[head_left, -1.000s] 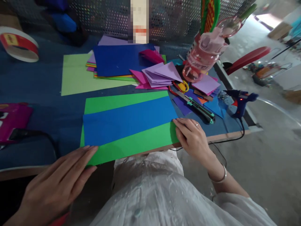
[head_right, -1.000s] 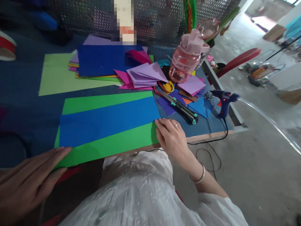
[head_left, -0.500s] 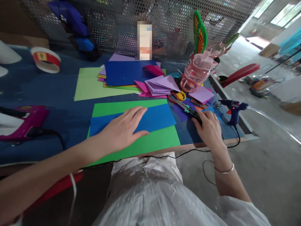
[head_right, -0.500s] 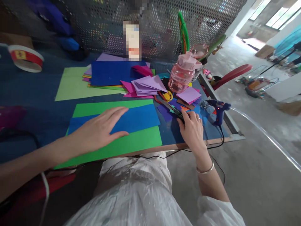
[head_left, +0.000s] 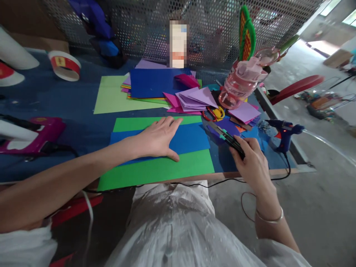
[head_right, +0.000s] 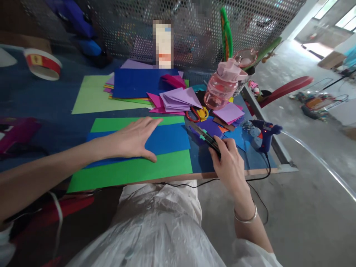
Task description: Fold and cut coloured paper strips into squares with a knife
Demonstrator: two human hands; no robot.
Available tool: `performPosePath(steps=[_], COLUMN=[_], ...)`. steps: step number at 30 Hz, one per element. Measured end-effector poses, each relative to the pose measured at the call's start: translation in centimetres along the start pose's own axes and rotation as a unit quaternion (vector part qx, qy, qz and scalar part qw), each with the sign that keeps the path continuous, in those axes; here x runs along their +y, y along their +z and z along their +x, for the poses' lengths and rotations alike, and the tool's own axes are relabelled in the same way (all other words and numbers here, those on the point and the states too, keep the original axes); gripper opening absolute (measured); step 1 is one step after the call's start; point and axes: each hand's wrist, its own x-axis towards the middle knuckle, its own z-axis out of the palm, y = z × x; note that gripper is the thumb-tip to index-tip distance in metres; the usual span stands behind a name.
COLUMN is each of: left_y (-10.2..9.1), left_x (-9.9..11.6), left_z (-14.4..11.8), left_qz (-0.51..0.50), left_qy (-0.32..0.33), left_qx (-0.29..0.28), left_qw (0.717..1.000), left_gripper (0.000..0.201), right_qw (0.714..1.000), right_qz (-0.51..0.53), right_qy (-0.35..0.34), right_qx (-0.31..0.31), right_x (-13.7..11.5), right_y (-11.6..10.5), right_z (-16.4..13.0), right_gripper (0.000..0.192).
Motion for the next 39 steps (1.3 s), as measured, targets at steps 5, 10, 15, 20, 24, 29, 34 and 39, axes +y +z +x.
performPosePath(steps=[5,10,15,20,24,29,34,39], left_y=[-0.4,-0.3,-0.1,-0.2,-0.4,-0.8,-0.8,-0.2], left_x=[-0.4,-1.1,-1.3,-1.3,-1.5,-1.1,-1.0,-0.6], left_z=[0.4,0.7,0.9,1.0,1.3,1.4,1.3,0.9], left_qz=[-0.037,-0.046,-0.055,-0.047,-0.052,-0.042,-0.049,-0.043], left_qy=[-0.004,0.005,0.003,-0.007,-0.002,-0.015,-0.03,-0.039], left_qx=[-0.017,-0.024,-0.032,-0.026,-0.025,-0.031,-0.027,0.039], left_qw=[0.999,0.999,0.998,0.999,0.998,0.999,0.998,0.998], left_gripper=[0.141,0.139,0.134,0.14,0.139,0.132,0.125,0.106], right_qw=[1.0,1.0,0.999,0.999,0.999,0.998,0.998,0.998], right_qz=[0.003,-0.002,0.004,0.005,0.008,0.002,0.007,0.021], right_qy=[-0.009,-0.014,-0.031,-0.038,-0.051,-0.064,-0.063,-0.063], right_qx=[-0.008,-0.005,-0.003,0.003,0.017,0.016,0.02,0.018], right_x=[0.0,0.0,0.0,0.1,0.0,0.0,0.1,-0.1], right_y=[0.2,0.2,0.4,0.5,0.6,1.0,1.0,1.0], right_z=[0.0,-0.1,0.2,0.4,0.5,0.5,0.7,1.1], right_gripper=[0.044,0.044,0.044,0.041,0.041,0.041,0.04,0.042])
